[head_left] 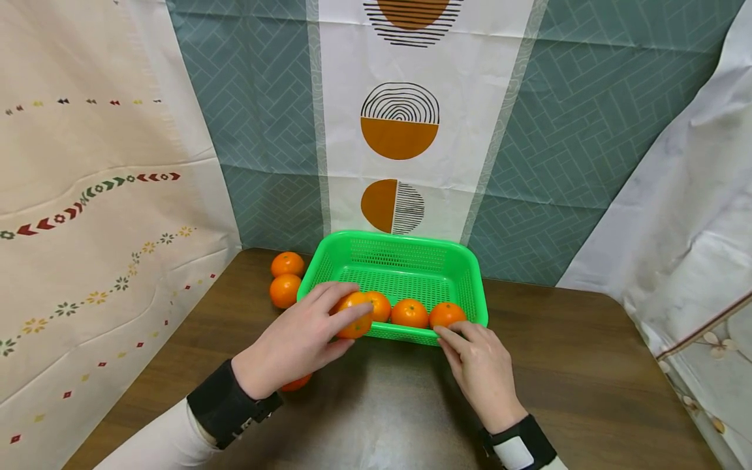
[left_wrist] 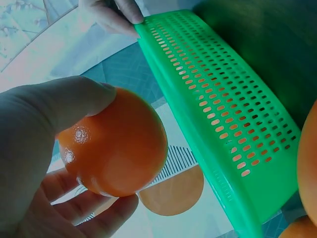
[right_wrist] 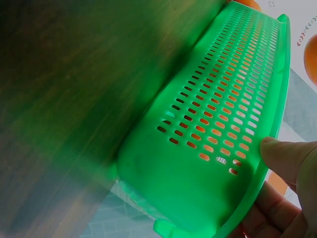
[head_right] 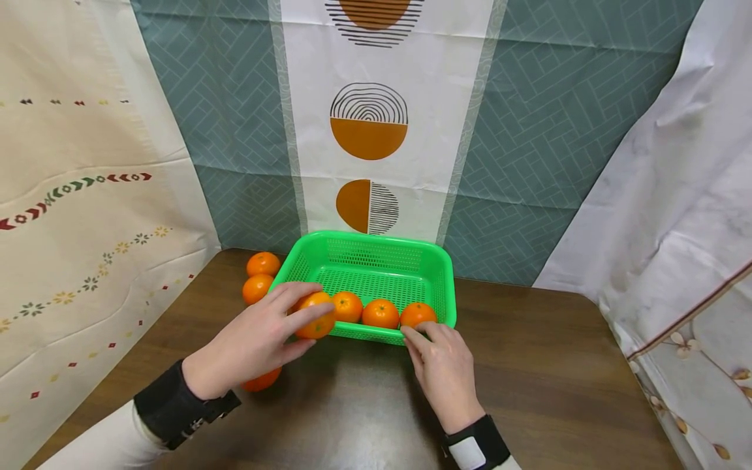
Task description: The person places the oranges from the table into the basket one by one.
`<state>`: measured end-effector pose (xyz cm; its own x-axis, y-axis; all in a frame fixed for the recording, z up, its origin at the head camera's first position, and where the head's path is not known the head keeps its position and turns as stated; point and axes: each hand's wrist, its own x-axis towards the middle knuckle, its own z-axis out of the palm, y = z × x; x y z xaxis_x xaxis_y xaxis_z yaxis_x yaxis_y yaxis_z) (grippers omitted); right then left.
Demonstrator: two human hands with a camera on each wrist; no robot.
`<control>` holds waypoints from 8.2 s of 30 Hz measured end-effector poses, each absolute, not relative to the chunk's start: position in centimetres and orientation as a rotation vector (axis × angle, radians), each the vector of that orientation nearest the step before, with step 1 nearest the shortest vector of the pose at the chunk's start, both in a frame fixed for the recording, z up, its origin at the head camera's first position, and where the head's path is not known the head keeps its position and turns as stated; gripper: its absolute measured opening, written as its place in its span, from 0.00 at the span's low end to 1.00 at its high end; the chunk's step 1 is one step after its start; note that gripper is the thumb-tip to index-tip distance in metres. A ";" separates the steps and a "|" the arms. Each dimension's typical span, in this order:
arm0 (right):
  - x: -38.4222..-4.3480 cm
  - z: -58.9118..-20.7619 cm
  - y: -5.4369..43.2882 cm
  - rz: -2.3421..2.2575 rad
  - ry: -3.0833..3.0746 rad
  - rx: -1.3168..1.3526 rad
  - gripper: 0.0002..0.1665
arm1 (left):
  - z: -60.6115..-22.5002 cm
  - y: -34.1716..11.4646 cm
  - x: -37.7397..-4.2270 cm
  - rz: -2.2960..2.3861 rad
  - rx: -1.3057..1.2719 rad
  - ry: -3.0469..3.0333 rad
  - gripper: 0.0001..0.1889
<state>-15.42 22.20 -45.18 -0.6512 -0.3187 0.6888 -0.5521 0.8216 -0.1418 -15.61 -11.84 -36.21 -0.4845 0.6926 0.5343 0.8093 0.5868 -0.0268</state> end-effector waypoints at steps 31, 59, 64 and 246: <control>-15.3 -45.3 22.3 0.439 -2.321 0.642 0.19 | -34.2 -11.8 -21.7 -0.430 -1.018 -2.455 0.29; -15.4 -45.4 22.3 0.441 -2.339 0.635 0.18 | -34.9 -11.4 -27.2 -0.405 -0.841 -2.736 0.30; -15.4 -45.4 22.3 0.442 -2.335 0.636 0.18 | -35.2 -11.1 -28.1 -0.388 -0.820 -2.791 0.31; -15.3 -45.6 21.8 0.447 -2.306 0.623 0.20 | -39.6 -13.5 -15.4 -0.070 -0.874 -2.616 0.37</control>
<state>-15.34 21.75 -45.63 -0.6421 -0.3077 0.7022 -0.5477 0.8250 -0.1394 -15.44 -13.47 -39.56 -0.7343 0.5697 0.3692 0.5887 0.8052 -0.0717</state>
